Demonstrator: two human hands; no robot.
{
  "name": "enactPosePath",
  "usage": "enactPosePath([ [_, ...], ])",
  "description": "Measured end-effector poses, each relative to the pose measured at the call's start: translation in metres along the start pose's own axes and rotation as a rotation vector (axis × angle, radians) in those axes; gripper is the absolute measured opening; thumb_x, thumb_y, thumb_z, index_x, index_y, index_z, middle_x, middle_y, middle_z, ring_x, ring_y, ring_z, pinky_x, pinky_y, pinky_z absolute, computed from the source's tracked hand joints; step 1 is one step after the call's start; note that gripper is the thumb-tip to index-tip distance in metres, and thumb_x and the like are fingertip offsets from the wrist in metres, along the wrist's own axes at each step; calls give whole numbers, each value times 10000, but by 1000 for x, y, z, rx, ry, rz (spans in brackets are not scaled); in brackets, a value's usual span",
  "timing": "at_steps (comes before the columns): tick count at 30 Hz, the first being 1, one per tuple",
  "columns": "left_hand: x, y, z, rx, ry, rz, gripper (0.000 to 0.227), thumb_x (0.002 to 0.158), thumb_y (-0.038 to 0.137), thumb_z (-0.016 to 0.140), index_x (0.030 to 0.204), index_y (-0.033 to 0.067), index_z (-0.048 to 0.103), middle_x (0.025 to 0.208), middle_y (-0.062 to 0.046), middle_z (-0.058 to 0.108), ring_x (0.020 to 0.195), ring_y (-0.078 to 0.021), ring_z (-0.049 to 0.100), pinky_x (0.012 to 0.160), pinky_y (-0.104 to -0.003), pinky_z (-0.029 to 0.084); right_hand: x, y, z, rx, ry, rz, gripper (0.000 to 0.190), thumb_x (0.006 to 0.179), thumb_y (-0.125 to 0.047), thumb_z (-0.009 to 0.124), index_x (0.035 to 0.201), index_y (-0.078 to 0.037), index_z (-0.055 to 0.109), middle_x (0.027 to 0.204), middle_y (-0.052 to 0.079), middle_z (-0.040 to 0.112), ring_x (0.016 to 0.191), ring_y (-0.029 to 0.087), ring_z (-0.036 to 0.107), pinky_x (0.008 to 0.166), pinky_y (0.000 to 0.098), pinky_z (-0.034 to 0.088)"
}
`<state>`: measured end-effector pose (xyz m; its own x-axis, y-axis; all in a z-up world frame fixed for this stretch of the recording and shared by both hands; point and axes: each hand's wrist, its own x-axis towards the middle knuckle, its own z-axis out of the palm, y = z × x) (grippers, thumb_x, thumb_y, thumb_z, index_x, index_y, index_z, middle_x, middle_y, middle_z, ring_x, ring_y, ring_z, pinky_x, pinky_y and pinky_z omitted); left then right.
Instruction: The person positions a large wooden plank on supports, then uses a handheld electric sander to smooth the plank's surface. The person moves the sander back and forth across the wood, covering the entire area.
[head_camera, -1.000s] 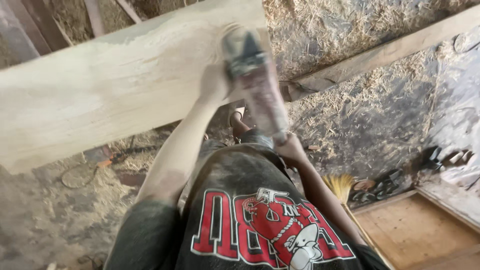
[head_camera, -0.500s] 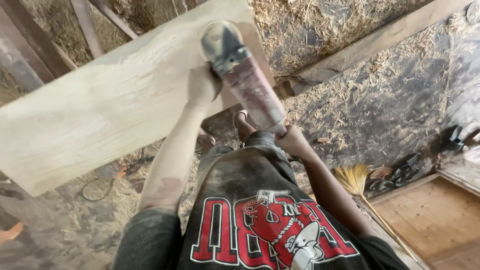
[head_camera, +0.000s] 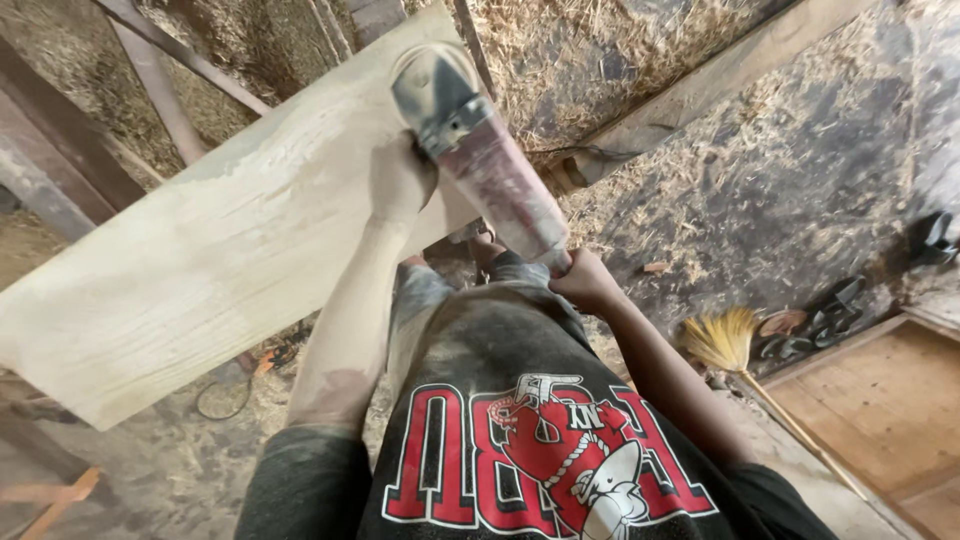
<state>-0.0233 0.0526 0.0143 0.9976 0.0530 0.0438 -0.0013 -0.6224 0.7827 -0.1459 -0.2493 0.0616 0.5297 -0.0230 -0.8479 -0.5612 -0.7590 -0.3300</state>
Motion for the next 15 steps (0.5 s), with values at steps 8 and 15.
enactPosePath([
  [8,-6,-11,-33,19,-82,-30,142,840,78,697,736,-14,664,709,-269,662,679,-437,689,624,-498,562,-15,-32,24,-19,-21,19,371,750,-318,836,941,-20,725,844,117,737,754,203,706,759,374,565],
  [15,22,13,3,0,-154,-9,69,788,37,655,790,16,721,754,-271,676,723,-446,690,648,-520,558,-13,5,22,152,-15,171,221,770,-165,721,909,6,727,822,150,735,682,240,670,663,423,558],
])
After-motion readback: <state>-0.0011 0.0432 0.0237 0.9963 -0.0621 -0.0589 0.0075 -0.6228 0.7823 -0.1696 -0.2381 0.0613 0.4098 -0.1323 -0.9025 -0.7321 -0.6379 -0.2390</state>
